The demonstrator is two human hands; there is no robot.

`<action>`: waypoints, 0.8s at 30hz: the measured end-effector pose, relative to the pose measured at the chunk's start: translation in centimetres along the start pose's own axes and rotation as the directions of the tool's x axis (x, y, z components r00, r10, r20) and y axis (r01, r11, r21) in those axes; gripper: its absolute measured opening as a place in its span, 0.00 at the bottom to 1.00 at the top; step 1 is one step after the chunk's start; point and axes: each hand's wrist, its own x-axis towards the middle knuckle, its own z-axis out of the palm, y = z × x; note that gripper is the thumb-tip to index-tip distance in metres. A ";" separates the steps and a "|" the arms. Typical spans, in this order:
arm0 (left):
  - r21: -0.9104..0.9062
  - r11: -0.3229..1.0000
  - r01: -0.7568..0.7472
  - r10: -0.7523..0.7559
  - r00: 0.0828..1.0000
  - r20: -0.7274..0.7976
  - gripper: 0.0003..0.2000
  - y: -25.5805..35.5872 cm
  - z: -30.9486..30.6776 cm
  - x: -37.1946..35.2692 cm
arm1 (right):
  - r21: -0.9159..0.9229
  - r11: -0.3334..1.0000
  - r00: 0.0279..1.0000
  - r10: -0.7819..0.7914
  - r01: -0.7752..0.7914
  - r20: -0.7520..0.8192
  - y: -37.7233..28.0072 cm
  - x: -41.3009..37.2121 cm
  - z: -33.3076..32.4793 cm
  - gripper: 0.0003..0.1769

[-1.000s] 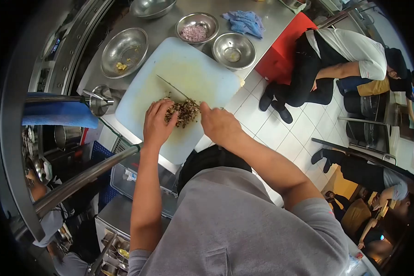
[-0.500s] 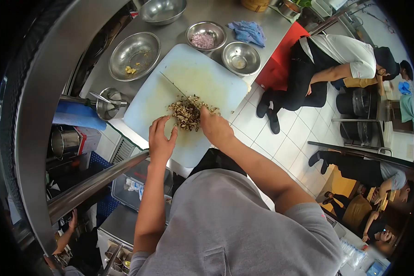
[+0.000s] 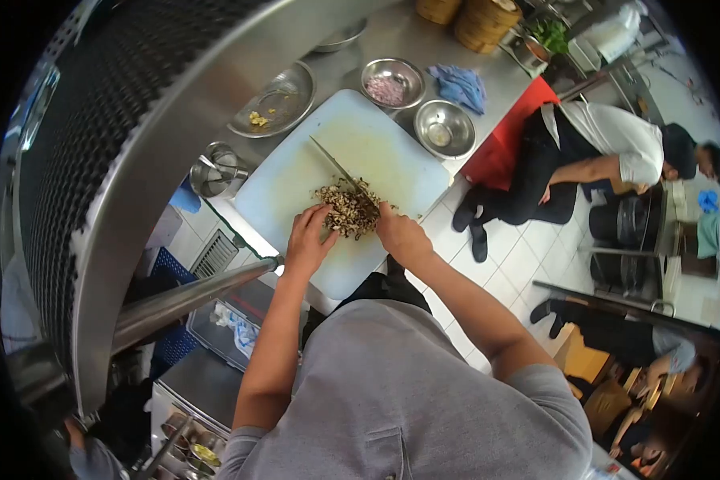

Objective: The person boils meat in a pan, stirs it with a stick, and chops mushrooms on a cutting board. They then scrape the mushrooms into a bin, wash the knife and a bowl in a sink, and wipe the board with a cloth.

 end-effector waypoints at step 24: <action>0.102 0.980 0.171 -0.132 0.943 -0.305 0.10 4.9 3.9 -3.3 | -0.217 0.870 0.871 -0.362 0.444 0.331 -0.5 -1.3 -5.7 0.08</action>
